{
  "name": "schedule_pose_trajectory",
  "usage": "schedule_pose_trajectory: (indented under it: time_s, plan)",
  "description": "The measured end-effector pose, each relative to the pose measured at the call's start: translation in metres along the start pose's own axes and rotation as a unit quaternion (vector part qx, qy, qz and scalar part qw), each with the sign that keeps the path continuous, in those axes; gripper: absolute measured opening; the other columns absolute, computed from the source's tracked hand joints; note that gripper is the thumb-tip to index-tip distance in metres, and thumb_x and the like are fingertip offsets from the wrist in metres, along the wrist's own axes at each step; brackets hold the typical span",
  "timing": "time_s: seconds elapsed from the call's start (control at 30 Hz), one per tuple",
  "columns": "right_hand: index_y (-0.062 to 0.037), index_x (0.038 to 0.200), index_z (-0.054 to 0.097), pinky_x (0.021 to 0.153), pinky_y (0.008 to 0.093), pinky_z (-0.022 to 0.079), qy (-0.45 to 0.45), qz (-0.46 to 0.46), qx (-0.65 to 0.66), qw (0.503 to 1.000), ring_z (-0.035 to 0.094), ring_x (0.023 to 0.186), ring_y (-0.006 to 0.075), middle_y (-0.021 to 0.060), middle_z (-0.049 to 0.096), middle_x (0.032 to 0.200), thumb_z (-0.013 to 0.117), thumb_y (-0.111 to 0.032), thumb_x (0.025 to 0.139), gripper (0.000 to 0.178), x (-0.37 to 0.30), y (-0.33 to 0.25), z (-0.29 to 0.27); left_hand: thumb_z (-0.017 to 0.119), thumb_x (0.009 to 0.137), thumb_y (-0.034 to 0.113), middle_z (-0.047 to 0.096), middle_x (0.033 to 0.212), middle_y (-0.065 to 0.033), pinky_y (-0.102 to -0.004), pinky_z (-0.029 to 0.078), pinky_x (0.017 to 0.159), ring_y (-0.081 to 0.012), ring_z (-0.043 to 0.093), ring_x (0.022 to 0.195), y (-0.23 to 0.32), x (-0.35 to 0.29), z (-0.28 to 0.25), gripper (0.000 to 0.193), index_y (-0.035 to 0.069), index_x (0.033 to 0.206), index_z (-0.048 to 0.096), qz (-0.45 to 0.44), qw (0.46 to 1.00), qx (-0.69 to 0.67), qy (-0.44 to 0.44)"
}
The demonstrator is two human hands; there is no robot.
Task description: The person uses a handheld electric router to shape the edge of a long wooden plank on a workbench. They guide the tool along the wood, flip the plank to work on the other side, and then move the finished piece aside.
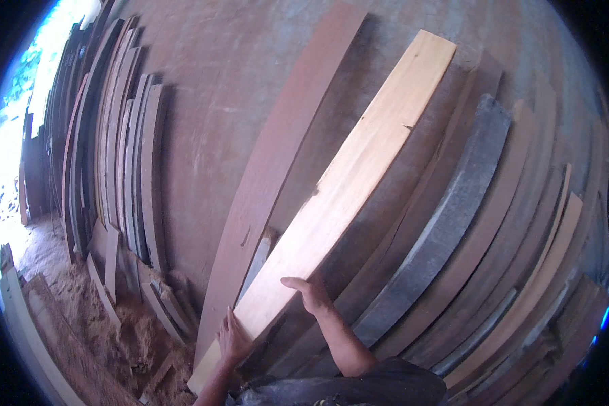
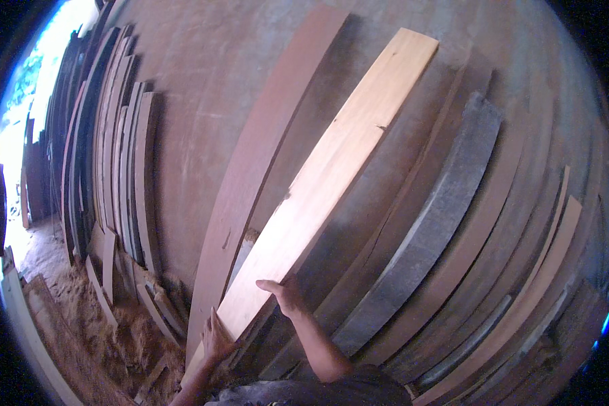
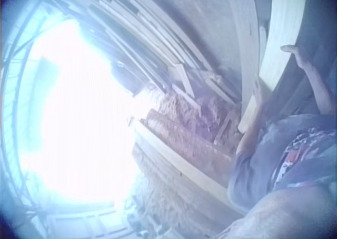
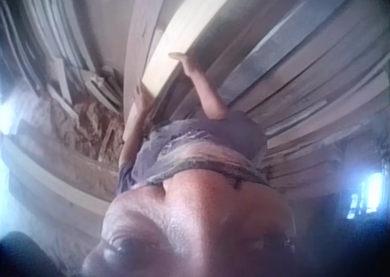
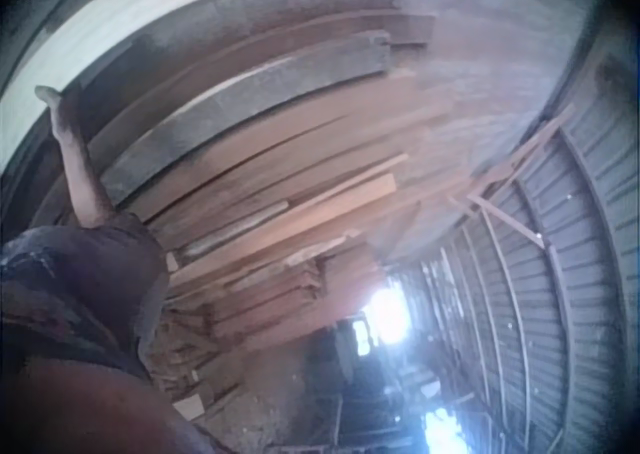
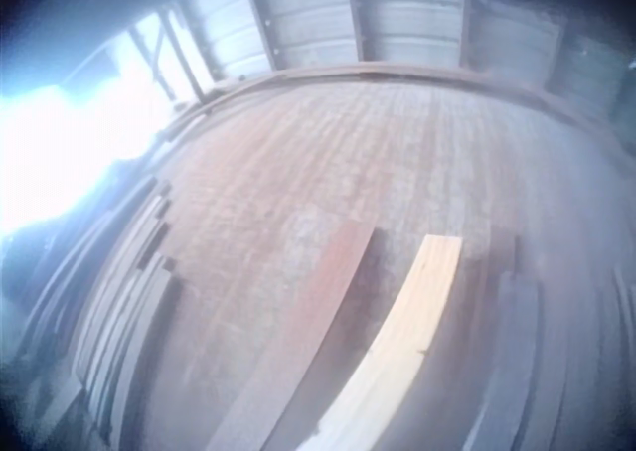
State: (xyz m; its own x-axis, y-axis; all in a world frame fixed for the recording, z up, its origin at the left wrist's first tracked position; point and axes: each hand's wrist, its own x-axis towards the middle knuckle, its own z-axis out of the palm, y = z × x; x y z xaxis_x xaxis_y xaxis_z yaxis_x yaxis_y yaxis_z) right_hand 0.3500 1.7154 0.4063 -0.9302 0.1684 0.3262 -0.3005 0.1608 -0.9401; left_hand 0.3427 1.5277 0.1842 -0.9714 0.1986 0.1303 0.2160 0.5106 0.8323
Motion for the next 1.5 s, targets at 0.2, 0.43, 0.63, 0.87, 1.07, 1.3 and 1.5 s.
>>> schedule_pose_trajectory:
  time_s: [0.2, 0.43, 0.63, 0.87, 1.07, 1.3, 1.5]
  plan:
    - [0.0027, 0.119, 0.068, 0.098, 0.0340, 0.051, 0.001, 0.032, 0.013, 0.999, 0.065, 0.107, 0.0198, 0.0094, 0.070, 0.114, 0.078, -0.011, 0.081, 0.042, 0.006, 0.007, 0.001, 0.096, 0.060, 0.048, 0.036, 0.155, -0.0262, -0.0656, 0.030, 0.116, -0.0465, 0.038, 0.143, -0.013, 0.009, 0.008, 0.147, 0.006, 0.166, 0.002, 0.002, 1.000, 0.012, 0.004]
    - [0.0049, 0.109, 0.073, 0.095, 0.0366, 0.054, 0.005, 0.035, 0.025, 0.999, 0.068, 0.102, 0.0226, 0.0128, 0.074, 0.110, 0.080, -0.017, 0.079, 0.038, 0.014, 0.023, -0.008, 0.091, 0.066, 0.045, 0.038, 0.152, -0.0268, -0.0655, 0.029, 0.115, -0.0453, 0.037, 0.144, -0.009, 0.012, 0.010, 0.137, 0.006, 0.166, 0.005, -0.006, 1.000, 0.001, 0.002]
    - [0.0048, 0.112, 0.073, 0.103, 0.0376, 0.051, 0.002, 0.039, 0.027, 0.999, 0.066, 0.112, 0.0245, 0.0148, 0.073, 0.117, 0.081, -0.018, 0.080, 0.040, 0.017, 0.030, -0.013, 0.090, 0.069, 0.046, 0.038, 0.152, -0.0273, -0.0611, 0.030, 0.116, -0.0461, 0.038, 0.142, -0.004, 0.011, 0.007, 0.135, 0.004, 0.165, 0.006, 0.002, 1.000, 0.023, 0.012]
    - [0.0013, 0.114, 0.072, 0.102, 0.0355, 0.051, 0.043, 0.150, 0.054, 0.986, 0.065, 0.114, 0.0222, 0.0112, 0.072, 0.114, 0.079, -0.005, 0.078, 0.037, 0.002, 0.015, -0.006, 0.096, 0.063, 0.043, 0.041, 0.151, -0.0278, -0.0569, 0.032, 0.118, -0.0454, 0.040, 0.141, 0.006, 0.006, -0.003, 0.138, 0.002, 0.164, 0.011, -0.004, 1.000, 0.004, -0.010]
    - [0.0002, 0.127, 0.064, 0.102, 0.0383, 0.050, 0.128, 0.081, 0.122, 0.981, 0.064, 0.113, 0.0235, 0.0098, 0.067, 0.118, 0.084, -0.008, 0.083, 0.049, -0.016, 0.018, -0.007, 0.095, 0.062, 0.053, 0.038, 0.156, -0.0250, -0.0559, 0.033, 0.117, -0.0427, 0.040, 0.143, 0.012, -0.006, -0.003, 0.141, 0.005, 0.165, 0.011, -0.008, 0.999, 0.032, -0.043]
    - [0.0011, 0.127, 0.065, 0.106, 0.0377, 0.047, 0.117, 0.101, 0.119, 0.981, 0.062, 0.118, 0.0235, 0.0112, 0.067, 0.123, 0.079, -0.007, 0.085, 0.045, -0.040, 0.015, -0.028, 0.067, 0.092, 0.062, 0.039, 0.160, -0.0263, -0.0588, 0.031, 0.119, -0.0445, 0.039, 0.147, -0.036, 0.016, -0.030, 0.098, 0.010, 0.165, 0.026, 0.063, 0.996, -0.068, -0.010]
    - [0.0075, 0.150, 0.041, 0.118, 0.0457, 0.036, 0.066, 0.041, 0.112, 0.991, 0.050, 0.138, 0.0344, 0.0229, 0.053, 0.146, 0.067, -0.013, 0.085, 0.073, -0.058, 0.013, -0.018, 0.061, 0.101, 0.054, 0.054, 0.143, -0.0299, -0.0507, 0.039, 0.116, -0.0446, 0.053, 0.135, 0.025, 0.130, -0.091, 0.080, 0.003, 0.158, 0.036, 0.117, 0.970, -0.108, 0.186]
